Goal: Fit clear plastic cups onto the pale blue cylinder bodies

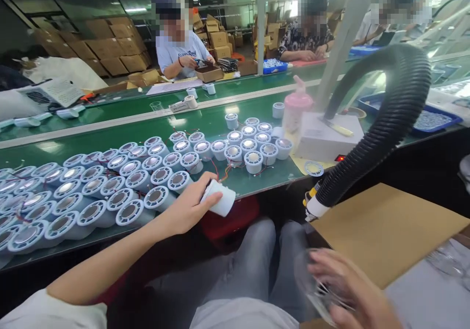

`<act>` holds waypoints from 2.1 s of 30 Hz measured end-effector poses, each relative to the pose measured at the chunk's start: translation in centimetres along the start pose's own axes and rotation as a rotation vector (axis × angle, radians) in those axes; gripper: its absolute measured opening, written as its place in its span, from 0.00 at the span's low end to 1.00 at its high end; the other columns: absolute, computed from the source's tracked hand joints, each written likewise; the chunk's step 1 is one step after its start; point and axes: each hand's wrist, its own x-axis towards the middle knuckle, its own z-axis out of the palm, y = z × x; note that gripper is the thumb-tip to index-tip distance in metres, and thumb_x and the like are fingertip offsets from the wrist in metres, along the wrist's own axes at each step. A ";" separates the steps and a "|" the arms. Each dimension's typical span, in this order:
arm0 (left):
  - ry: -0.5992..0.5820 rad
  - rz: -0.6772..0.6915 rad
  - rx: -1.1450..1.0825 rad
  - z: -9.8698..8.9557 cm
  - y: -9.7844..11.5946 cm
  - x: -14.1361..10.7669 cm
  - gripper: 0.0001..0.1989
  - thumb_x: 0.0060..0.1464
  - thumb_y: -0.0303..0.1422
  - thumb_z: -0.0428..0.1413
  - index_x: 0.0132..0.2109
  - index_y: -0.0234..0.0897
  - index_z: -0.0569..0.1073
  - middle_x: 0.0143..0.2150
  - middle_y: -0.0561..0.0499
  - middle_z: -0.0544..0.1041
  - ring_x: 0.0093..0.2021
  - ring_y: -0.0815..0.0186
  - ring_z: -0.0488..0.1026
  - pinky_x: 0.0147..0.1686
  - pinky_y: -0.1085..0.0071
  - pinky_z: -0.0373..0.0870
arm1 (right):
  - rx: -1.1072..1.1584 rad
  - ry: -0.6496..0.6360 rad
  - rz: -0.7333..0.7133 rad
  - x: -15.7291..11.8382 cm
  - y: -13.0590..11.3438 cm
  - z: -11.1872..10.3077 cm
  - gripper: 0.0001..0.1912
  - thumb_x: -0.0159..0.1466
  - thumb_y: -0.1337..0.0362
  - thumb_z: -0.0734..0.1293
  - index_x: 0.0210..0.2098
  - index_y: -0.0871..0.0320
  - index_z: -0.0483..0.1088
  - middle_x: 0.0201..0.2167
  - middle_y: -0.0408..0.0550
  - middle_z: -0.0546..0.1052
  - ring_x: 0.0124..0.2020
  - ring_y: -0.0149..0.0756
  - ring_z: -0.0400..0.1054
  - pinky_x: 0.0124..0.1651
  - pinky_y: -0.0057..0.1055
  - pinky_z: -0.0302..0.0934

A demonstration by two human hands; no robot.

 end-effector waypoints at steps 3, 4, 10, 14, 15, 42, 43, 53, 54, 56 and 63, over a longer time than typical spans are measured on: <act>-0.405 -0.152 -0.681 3.1 0.1 -0.5 0.18 0.53 0.46 0.48 0.43 0.36 0.65 0.38 0.49 0.69 0.29 0.67 0.67 0.23 0.73 0.63 | -0.172 -0.086 -0.115 2.3 -4.4 2.0 0.26 0.67 0.58 0.62 0.63 0.47 0.60 0.57 0.56 0.66 0.55 0.49 0.68 0.51 0.39 0.70; -0.534 -0.200 -0.801 4.3 0.1 -0.5 0.19 0.51 0.46 0.49 0.42 0.35 0.66 0.38 0.48 0.69 0.28 0.68 0.67 0.20 0.75 0.60 | -0.241 -0.077 -0.166 3.5 -5.5 2.7 0.26 0.66 0.59 0.63 0.63 0.48 0.60 0.55 0.57 0.67 0.54 0.49 0.68 0.50 0.40 0.70; -0.714 0.101 -0.507 6.9 0.9 -0.4 0.17 0.59 0.44 0.51 0.44 0.36 0.73 0.37 0.50 0.71 0.33 0.67 0.68 0.33 0.71 0.68 | -0.530 -0.037 -0.141 6.9 -7.1 4.4 0.16 0.62 0.68 0.66 0.51 0.53 0.72 0.53 0.59 0.69 0.48 0.54 0.69 0.44 0.49 0.70; -0.424 0.316 -0.310 6.7 1.2 -0.8 0.10 0.59 0.37 0.56 0.45 0.38 0.74 0.43 0.49 0.72 0.44 0.64 0.69 0.47 0.68 0.65 | -0.263 -0.161 0.056 6.4 -7.0 3.7 0.05 0.57 0.70 0.71 0.32 0.56 0.72 0.55 0.53 0.68 0.51 0.50 0.68 0.44 0.41 0.69; -0.394 0.315 -0.332 6.9 1.1 -0.9 0.12 0.57 0.38 0.58 0.46 0.38 0.74 0.43 0.49 0.73 0.44 0.64 0.69 0.46 0.68 0.66 | -0.162 -0.178 0.104 6.3 -7.1 3.6 0.05 0.57 0.68 0.72 0.31 0.55 0.72 0.54 0.52 0.68 0.52 0.48 0.67 0.46 0.40 0.68; -0.595 0.138 -0.953 9.3 0.2 -2.3 0.36 0.48 0.33 0.66 0.63 0.44 0.64 0.62 0.41 0.67 0.56 0.54 0.70 0.47 0.65 0.72 | 0.225 -0.065 0.111 3.9 -6.3 2.2 0.17 0.60 0.62 0.72 0.49 0.49 0.72 0.56 0.50 0.73 0.58 0.49 0.66 0.59 0.44 0.64; -0.588 0.164 -0.919 9.1 0.3 -2.3 0.37 0.47 0.33 0.66 0.63 0.44 0.63 0.63 0.41 0.66 0.57 0.53 0.69 0.50 0.63 0.72 | 0.278 -0.081 0.142 3.8 -6.3 2.1 0.17 0.60 0.62 0.72 0.49 0.49 0.71 0.56 0.50 0.73 0.57 0.48 0.67 0.57 0.43 0.65; -0.494 0.309 -0.754 8.2 0.6 -2.5 0.37 0.45 0.34 0.68 0.62 0.46 0.66 0.63 0.42 0.68 0.59 0.52 0.69 0.57 0.57 0.68 | 0.562 -0.140 0.302 4.2 -7.0 1.7 0.17 0.62 0.61 0.70 0.51 0.49 0.69 0.50 0.49 0.73 0.47 0.43 0.72 0.48 0.37 0.72; -0.492 0.315 -0.756 8.1 0.6 -2.6 0.37 0.45 0.34 0.68 0.62 0.46 0.67 0.63 0.42 0.68 0.60 0.52 0.68 0.57 0.57 0.68 | 0.582 -0.148 0.312 4.2 -7.0 1.7 0.17 0.63 0.61 0.70 0.51 0.49 0.69 0.50 0.49 0.73 0.47 0.43 0.72 0.47 0.37 0.72; -0.500 0.304 -0.762 8.0 0.6 -2.7 0.37 0.44 0.33 0.68 0.62 0.46 0.67 0.63 0.43 0.68 0.60 0.52 0.68 0.57 0.58 0.68 | 0.625 -0.161 0.338 4.2 -7.0 1.7 0.18 0.63 0.60 0.70 0.52 0.49 0.69 0.51 0.49 0.72 0.47 0.43 0.72 0.47 0.37 0.72; -0.578 0.168 -1.077 10.0 0.8 -0.2 0.39 0.43 0.30 0.69 0.62 0.43 0.66 0.62 0.41 0.69 0.60 0.53 0.68 0.58 0.59 0.66 | 0.745 0.110 0.364 3.8 -5.3 3.7 0.20 0.59 0.56 0.73 0.48 0.51 0.69 0.49 0.52 0.74 0.48 0.44 0.71 0.45 0.38 0.70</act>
